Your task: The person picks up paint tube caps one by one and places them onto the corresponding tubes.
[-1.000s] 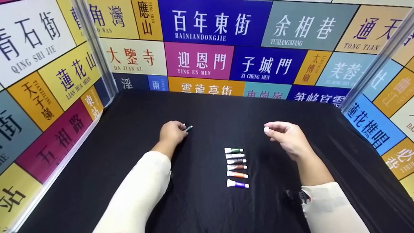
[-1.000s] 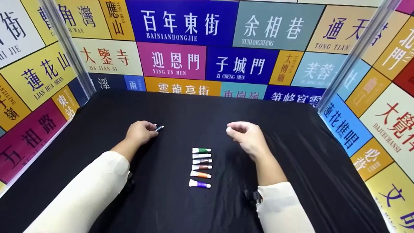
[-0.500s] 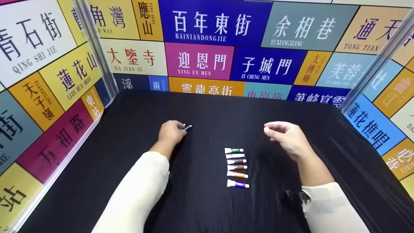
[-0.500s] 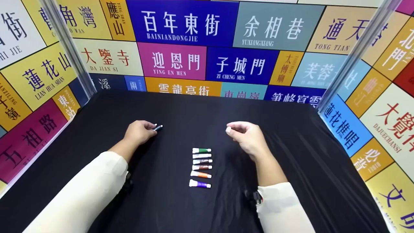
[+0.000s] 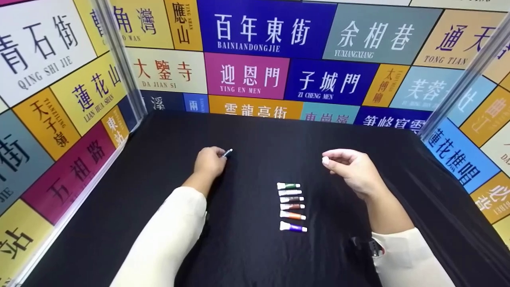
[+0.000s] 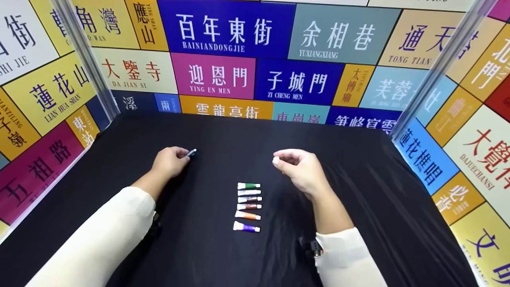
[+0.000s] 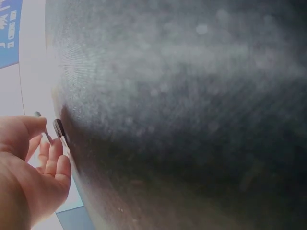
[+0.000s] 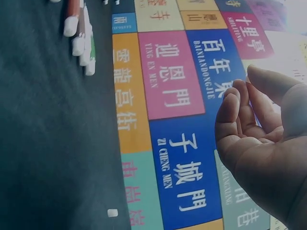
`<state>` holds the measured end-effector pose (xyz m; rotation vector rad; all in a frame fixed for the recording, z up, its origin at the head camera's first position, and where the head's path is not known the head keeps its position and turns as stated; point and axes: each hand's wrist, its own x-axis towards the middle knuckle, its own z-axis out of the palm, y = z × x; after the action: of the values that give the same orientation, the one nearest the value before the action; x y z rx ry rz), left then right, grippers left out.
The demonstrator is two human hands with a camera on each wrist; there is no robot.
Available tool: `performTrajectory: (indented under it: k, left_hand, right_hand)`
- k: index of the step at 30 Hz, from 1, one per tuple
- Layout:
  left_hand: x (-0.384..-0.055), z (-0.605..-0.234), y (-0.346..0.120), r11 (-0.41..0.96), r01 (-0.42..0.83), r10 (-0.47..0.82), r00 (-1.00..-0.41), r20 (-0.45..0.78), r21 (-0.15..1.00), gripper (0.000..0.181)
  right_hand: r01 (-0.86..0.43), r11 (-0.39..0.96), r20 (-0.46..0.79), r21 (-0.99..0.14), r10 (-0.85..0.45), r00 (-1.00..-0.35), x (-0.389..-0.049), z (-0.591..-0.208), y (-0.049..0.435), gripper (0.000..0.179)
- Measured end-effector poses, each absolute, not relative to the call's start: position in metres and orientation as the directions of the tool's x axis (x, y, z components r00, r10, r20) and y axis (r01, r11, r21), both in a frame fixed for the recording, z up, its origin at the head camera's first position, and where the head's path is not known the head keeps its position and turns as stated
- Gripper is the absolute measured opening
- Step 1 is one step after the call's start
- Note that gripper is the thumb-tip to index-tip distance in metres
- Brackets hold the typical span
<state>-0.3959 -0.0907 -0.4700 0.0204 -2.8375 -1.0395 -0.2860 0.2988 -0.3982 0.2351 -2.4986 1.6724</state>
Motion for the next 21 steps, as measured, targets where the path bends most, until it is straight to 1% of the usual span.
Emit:
performTrajectory:
  k: [7, 14, 21]
  left_hand:
    - [-0.394, -0.468, -0.088, 0.722, 0.095, -0.048, -0.981, 0.187, 0.685, 0.024]
    - [-0.391, -0.461, -0.079, 0.666, 0.126, -0.059, -0.974, 0.221, 0.735, 0.022]
    - [-0.384, -0.46, -0.065, 0.628, 0.177, -0.041, -0.965, 0.26, 0.758, 0.022]
  right_hand:
    - [-0.241, 0.391, 0.226, -0.888, -0.085, -0.97, -0.274, -0.387, 0.287, 0.029]
    - [-0.301, 0.402, 0.272, -0.865, -0.13, -0.953, -0.261, -0.376, 0.279, 0.025]
    - [-0.344, 0.395, 0.303, -0.852, -0.163, -0.939, -0.25, -0.368, 0.272, 0.018]
